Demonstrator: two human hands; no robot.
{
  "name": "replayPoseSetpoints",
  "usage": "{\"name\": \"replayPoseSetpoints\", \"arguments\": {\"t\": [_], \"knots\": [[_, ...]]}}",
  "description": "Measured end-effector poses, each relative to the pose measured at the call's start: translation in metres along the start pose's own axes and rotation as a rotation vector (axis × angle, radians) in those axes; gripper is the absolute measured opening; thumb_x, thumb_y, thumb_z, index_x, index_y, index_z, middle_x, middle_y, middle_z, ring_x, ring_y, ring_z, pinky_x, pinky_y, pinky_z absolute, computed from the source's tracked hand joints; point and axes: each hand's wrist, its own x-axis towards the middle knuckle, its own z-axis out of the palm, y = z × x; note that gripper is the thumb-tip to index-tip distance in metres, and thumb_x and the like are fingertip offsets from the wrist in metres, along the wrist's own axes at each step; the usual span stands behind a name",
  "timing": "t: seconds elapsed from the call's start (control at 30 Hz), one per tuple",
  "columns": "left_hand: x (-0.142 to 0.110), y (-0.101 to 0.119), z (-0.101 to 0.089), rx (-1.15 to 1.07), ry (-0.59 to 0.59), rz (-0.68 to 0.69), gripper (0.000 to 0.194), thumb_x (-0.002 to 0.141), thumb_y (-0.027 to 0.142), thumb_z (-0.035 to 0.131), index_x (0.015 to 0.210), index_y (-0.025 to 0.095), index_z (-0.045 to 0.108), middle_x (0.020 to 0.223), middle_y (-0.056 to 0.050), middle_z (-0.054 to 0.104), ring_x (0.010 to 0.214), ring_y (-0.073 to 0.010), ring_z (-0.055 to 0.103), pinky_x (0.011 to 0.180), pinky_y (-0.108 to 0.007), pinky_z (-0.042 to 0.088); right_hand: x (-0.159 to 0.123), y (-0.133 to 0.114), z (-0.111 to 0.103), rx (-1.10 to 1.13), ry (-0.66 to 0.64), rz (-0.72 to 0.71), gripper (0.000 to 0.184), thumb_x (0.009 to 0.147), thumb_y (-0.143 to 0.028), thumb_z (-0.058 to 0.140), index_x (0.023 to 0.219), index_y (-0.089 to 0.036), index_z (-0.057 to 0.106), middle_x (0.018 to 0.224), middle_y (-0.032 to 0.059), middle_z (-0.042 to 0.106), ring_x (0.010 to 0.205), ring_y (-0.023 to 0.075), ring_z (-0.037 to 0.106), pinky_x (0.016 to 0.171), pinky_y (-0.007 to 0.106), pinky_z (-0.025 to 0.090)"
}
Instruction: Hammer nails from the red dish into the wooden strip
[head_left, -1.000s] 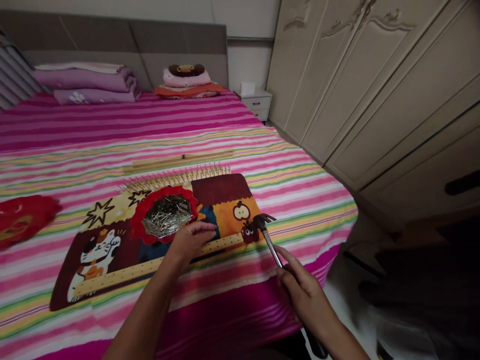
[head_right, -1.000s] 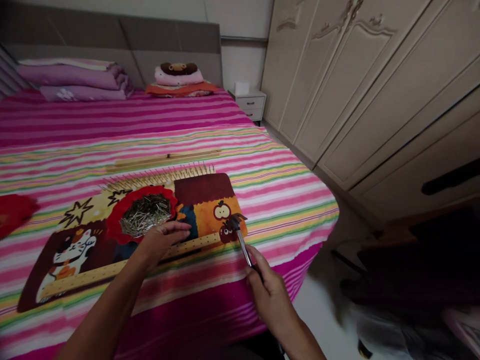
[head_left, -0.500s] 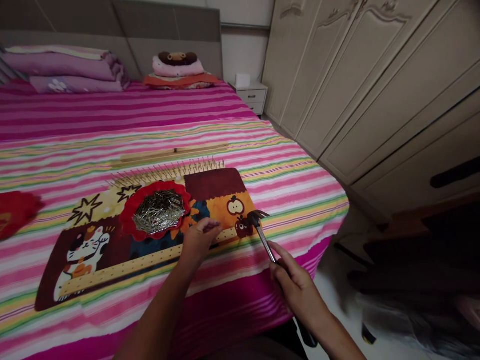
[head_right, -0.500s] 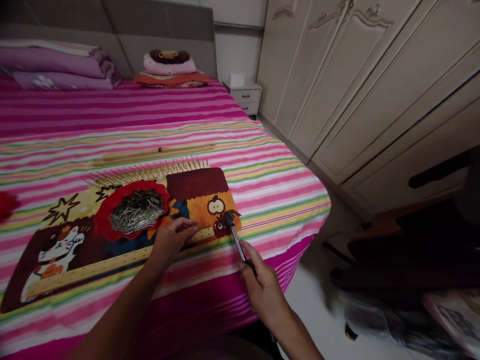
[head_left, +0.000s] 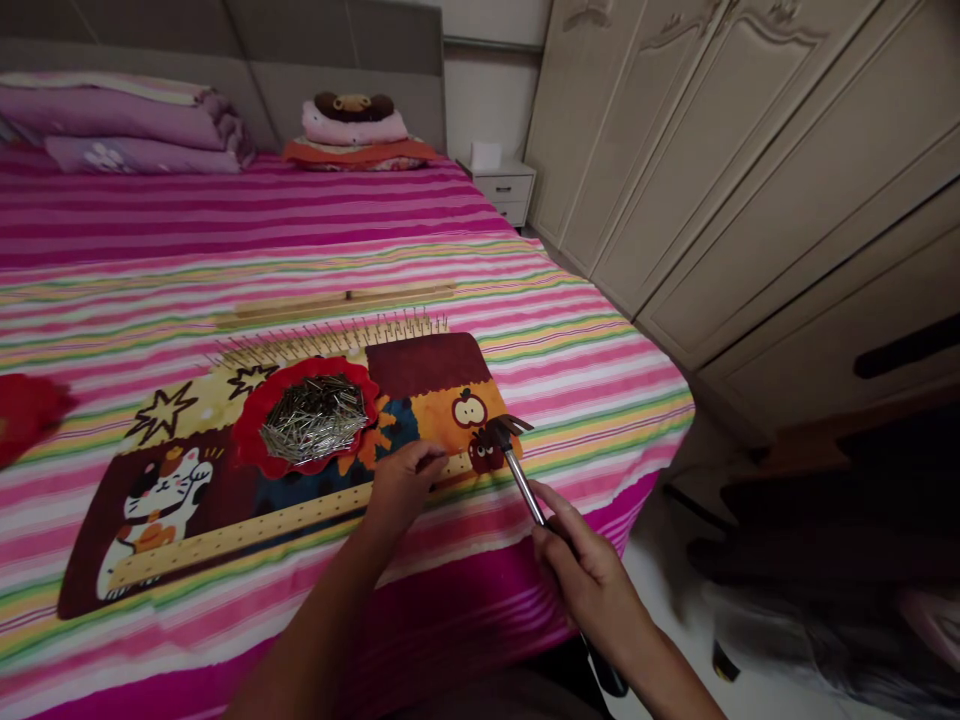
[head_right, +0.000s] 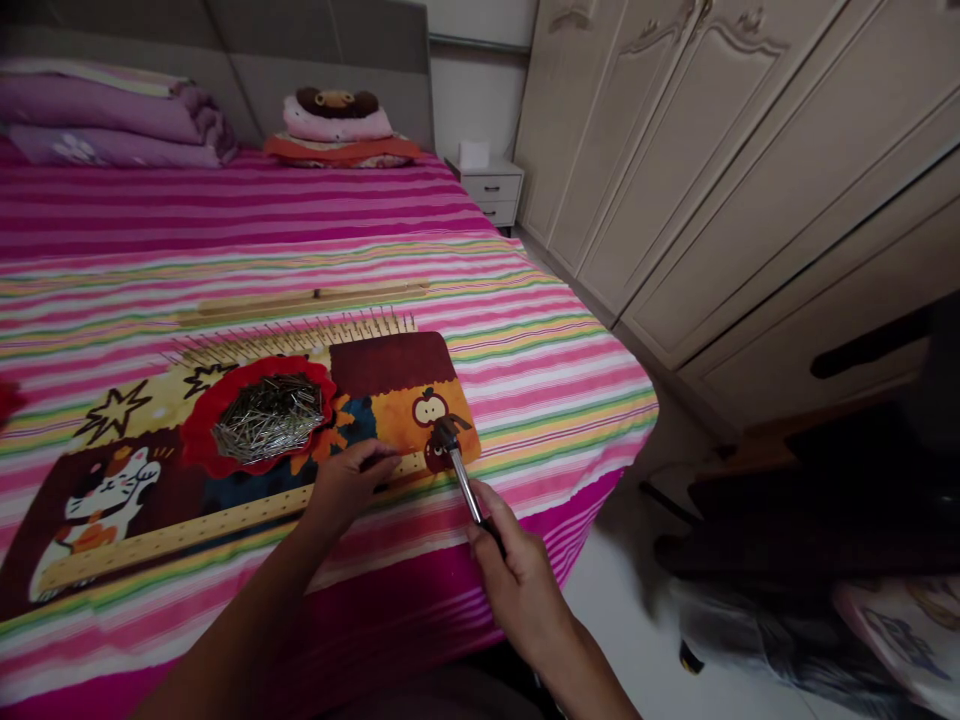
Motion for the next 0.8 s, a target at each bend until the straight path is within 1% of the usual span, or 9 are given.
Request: {"name": "replayPoseSetpoints", "arguments": {"t": [0.1, 0.17, 0.3, 0.37, 0.47, 0.6, 0.7, 0.77, 0.8], "knots": [[0.000, 0.004, 0.000, 0.074, -0.008, 0.039, 0.011, 0.072, 0.028, 0.056, 0.070, 0.021, 0.065, 0.066, 0.002, 0.063, 0.062, -0.0126, 0.055, 0.064, -0.025, 0.042, -0.001, -0.007, 0.002, -0.030, -0.057, -0.055, 0.044, 0.092, -0.034, 0.041, 0.134, -0.023, 0.044, 0.067, -0.0038, 0.047, 0.053, 0.0102, 0.040, 0.049, 0.019, 0.035], [0.000, 0.004, 0.001, 0.091, -0.012, 0.053, 0.011, 0.073, 0.027, 0.055, 0.069, 0.022, 0.064, 0.065, 0.002, 0.062, 0.062, -0.0125, 0.054, 0.063, -0.024, 0.041, -0.002, -0.012, 0.005, -0.048, -0.098, -0.080, 0.043, 0.093, -0.031, 0.040, 0.135, -0.025, 0.042, 0.067, -0.0041, 0.048, 0.053, 0.0096, 0.039, 0.048, 0.019, 0.035], [0.000, 0.002, 0.003, 0.094, -0.007, 0.082, 0.010, 0.073, 0.025, 0.055, 0.069, 0.021, 0.064, 0.067, 0.002, 0.061, 0.061, -0.0118, 0.052, 0.062, -0.023, 0.040, -0.002, -0.022, 0.010, -0.078, -0.127, -0.118, 0.044, 0.094, -0.030, 0.038, 0.137, -0.024, 0.041, 0.067, -0.0036, 0.048, 0.053, 0.0094, 0.038, 0.049, 0.019, 0.036], [0.000, 0.000, 0.004, 0.103, -0.007, 0.086, 0.010, 0.073, 0.025, 0.055, 0.069, 0.021, 0.063, 0.065, 0.003, 0.059, 0.060, -0.0113, 0.051, 0.061, -0.023, 0.038, -0.001, -0.024, 0.012, -0.107, -0.147, -0.129, 0.044, 0.094, -0.030, 0.038, 0.137, -0.022, 0.041, 0.064, -0.0040, 0.046, 0.052, 0.0096, 0.039, 0.050, 0.019, 0.038], [0.000, -0.002, 0.003, 0.132, -0.012, 0.087, 0.010, 0.074, 0.024, 0.054, 0.067, 0.021, 0.062, 0.061, 0.004, 0.054, 0.060, -0.0113, 0.049, 0.059, -0.022, 0.037, -0.001, -0.026, 0.014, -0.135, -0.160, -0.107, 0.043, 0.093, -0.030, 0.039, 0.134, -0.020, 0.046, 0.059, -0.0055, 0.043, 0.049, 0.0095, 0.038, 0.049, 0.019, 0.039], [-0.001, -0.003, 0.006, 0.125, -0.012, 0.105, 0.010, 0.075, 0.022, 0.054, 0.068, 0.020, 0.062, 0.064, 0.003, 0.058, 0.063, -0.0118, 0.052, 0.063, -0.023, 0.039, -0.003, -0.021, 0.013, -0.104, -0.101, -0.063, 0.045, 0.091, -0.034, 0.041, 0.134, -0.021, 0.047, 0.061, -0.0039, 0.050, 0.049, 0.0107, 0.043, 0.047, 0.019, 0.040], [-0.003, -0.004, 0.007, 0.112, -0.016, 0.127, 0.008, 0.073, 0.020, 0.056, 0.073, 0.020, 0.064, 0.069, 0.001, 0.061, 0.066, -0.0125, 0.055, 0.065, -0.024, 0.042, 0.001, -0.010, 0.006, -0.131, 0.017, -0.056, 0.048, 0.089, -0.037, 0.045, 0.134, -0.021, 0.048, 0.063, -0.0023, 0.056, 0.052, 0.0120, 0.051, 0.048, 0.018, 0.043], [-0.004, -0.005, 0.001, 0.116, 0.000, 0.148, 0.010, 0.074, 0.022, 0.055, 0.077, 0.021, 0.065, 0.072, 0.000, 0.063, 0.068, -0.0132, 0.056, 0.066, -0.024, 0.043, 0.009, 0.000, 0.000, -0.179, 0.112, -0.078, 0.050, 0.087, -0.038, 0.047, 0.133, -0.019, 0.049, 0.066, -0.0013, 0.060, 0.056, 0.0129, 0.055, 0.052, 0.019, 0.045], [-0.004, -0.006, -0.006, 0.127, 0.035, 0.158, 0.012, 0.076, 0.023, 0.054, 0.079, 0.021, 0.065, 0.074, -0.001, 0.063, 0.069, -0.0138, 0.057, 0.067, -0.025, 0.044, 0.013, 0.007, -0.003, -0.201, 0.146, -0.088, 0.052, 0.086, -0.039, 0.048, 0.133, -0.017, 0.050, 0.067, -0.0007, 0.062, 0.057, 0.0136, 0.057, 0.054, 0.019, 0.047]]}}
